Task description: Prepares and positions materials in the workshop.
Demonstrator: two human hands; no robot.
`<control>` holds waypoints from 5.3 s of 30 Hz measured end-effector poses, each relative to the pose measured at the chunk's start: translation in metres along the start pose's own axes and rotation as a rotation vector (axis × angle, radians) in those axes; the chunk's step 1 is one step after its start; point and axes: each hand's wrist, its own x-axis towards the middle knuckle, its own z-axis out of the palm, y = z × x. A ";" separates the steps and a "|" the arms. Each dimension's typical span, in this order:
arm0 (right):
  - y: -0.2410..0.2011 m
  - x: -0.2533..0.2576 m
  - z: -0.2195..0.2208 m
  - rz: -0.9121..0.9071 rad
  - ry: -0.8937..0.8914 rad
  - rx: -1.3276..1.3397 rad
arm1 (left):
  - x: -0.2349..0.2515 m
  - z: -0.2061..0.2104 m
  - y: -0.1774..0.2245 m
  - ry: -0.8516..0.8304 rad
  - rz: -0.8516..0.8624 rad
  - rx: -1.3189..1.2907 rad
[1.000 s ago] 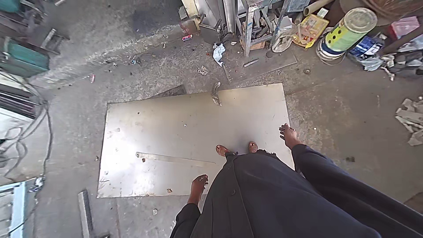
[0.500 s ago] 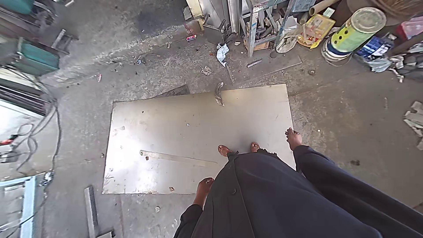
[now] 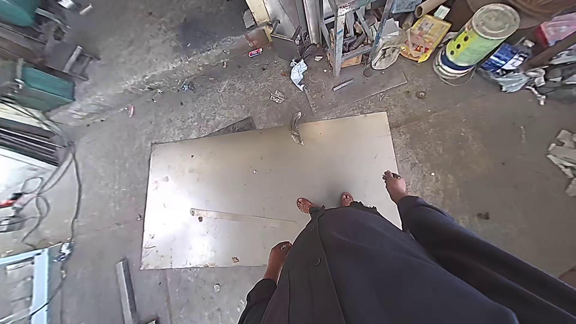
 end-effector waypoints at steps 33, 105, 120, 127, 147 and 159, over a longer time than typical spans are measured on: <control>-0.003 -0.013 -0.019 0.001 0.017 -0.161 | -0.012 -0.007 0.023 -0.004 0.033 0.036; 0.007 -0.006 -0.013 -0.013 -0.048 -0.160 | -0.023 -0.005 0.026 -0.004 0.053 0.025; 0.004 -0.001 -0.011 -0.012 -0.065 -0.164 | -0.022 -0.007 0.035 -0.012 0.039 0.030; 0.003 -0.001 -0.011 0.008 -0.062 -0.188 | -0.020 -0.004 0.034 -0.009 0.036 0.028; 0.003 0.001 -0.011 -0.007 -0.068 -0.161 | -0.014 -0.002 0.029 -0.015 0.043 0.010; 0.001 0.000 -0.010 -0.015 -0.074 -0.162 | -0.011 -0.001 0.026 -0.008 0.041 0.006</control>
